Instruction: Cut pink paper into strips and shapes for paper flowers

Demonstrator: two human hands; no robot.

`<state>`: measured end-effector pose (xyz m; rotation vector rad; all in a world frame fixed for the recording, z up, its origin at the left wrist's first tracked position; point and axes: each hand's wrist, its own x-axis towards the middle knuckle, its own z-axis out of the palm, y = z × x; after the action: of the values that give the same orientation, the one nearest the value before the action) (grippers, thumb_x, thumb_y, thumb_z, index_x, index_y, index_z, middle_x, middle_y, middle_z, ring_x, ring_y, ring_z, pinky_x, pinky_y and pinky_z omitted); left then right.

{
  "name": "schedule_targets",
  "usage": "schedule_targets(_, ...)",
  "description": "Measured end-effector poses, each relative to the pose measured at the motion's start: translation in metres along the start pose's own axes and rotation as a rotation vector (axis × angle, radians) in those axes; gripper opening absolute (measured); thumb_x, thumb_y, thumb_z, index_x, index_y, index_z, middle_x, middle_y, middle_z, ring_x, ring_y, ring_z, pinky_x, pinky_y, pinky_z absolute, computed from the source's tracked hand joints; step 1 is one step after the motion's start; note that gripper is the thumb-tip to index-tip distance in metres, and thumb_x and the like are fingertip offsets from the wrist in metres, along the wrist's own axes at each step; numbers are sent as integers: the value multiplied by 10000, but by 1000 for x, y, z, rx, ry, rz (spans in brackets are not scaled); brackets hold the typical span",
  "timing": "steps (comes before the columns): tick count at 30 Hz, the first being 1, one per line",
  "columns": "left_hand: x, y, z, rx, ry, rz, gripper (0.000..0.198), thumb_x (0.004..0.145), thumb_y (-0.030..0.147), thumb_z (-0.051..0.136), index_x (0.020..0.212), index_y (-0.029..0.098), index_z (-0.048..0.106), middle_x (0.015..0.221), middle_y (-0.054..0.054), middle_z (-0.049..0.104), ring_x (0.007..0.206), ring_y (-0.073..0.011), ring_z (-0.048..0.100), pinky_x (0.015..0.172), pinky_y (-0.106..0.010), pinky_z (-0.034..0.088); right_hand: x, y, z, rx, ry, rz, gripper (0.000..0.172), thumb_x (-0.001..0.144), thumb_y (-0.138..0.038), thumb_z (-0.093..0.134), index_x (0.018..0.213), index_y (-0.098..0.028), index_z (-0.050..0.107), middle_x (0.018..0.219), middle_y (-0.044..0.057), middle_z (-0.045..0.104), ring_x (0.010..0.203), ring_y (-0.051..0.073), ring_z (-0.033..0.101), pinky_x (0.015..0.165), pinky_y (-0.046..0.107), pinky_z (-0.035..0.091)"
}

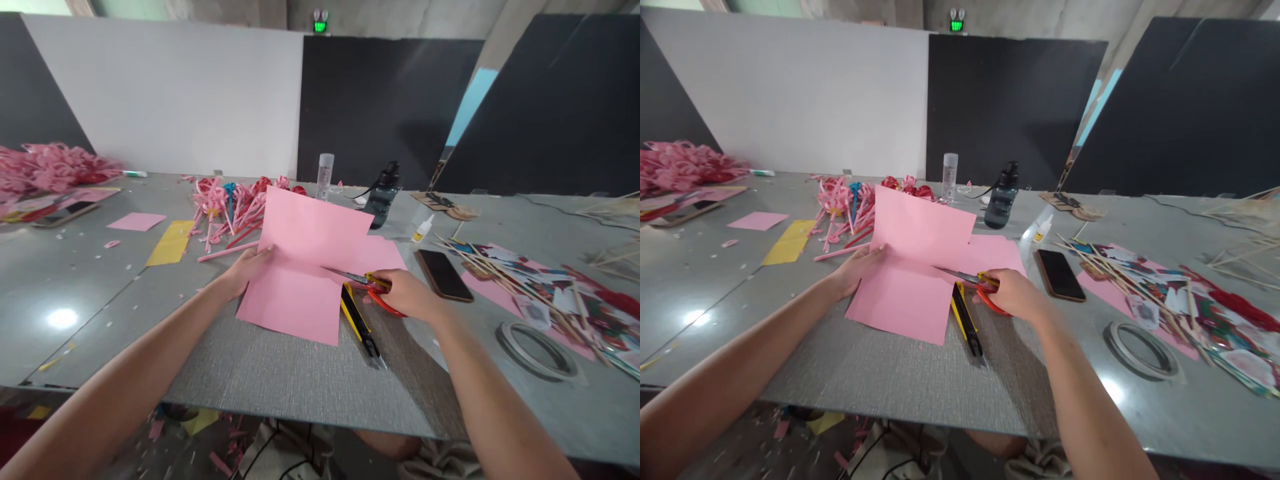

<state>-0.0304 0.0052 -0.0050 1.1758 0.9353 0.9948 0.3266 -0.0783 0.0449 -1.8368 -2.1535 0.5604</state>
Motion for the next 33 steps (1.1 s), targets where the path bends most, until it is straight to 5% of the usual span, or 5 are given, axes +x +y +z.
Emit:
schedule_targets(23, -5, 3, 6, -13, 1, 29, 441, 797, 556, 767, 1011, 174, 718, 978, -95, 771, 767, -216, 712, 667, -304, 566, -8, -16, 2, 13, 45, -39, 173, 798, -422, 724, 821, -258, 674, 822, 0, 751, 688, 180, 622, 638, 293, 438)
schedule_targets(33, -7, 4, 11, 26, 51, 36, 502, 741, 603, 792, 963, 161, 699, 829, -68, 753, 652, -194, 676, 575, -288, 522, -4, -9, 3, 1, 56, -25, 198, 832, -422, 713, 930, -253, 744, 999, 55, 797, 808, 227, 702, 696, 306, 469)
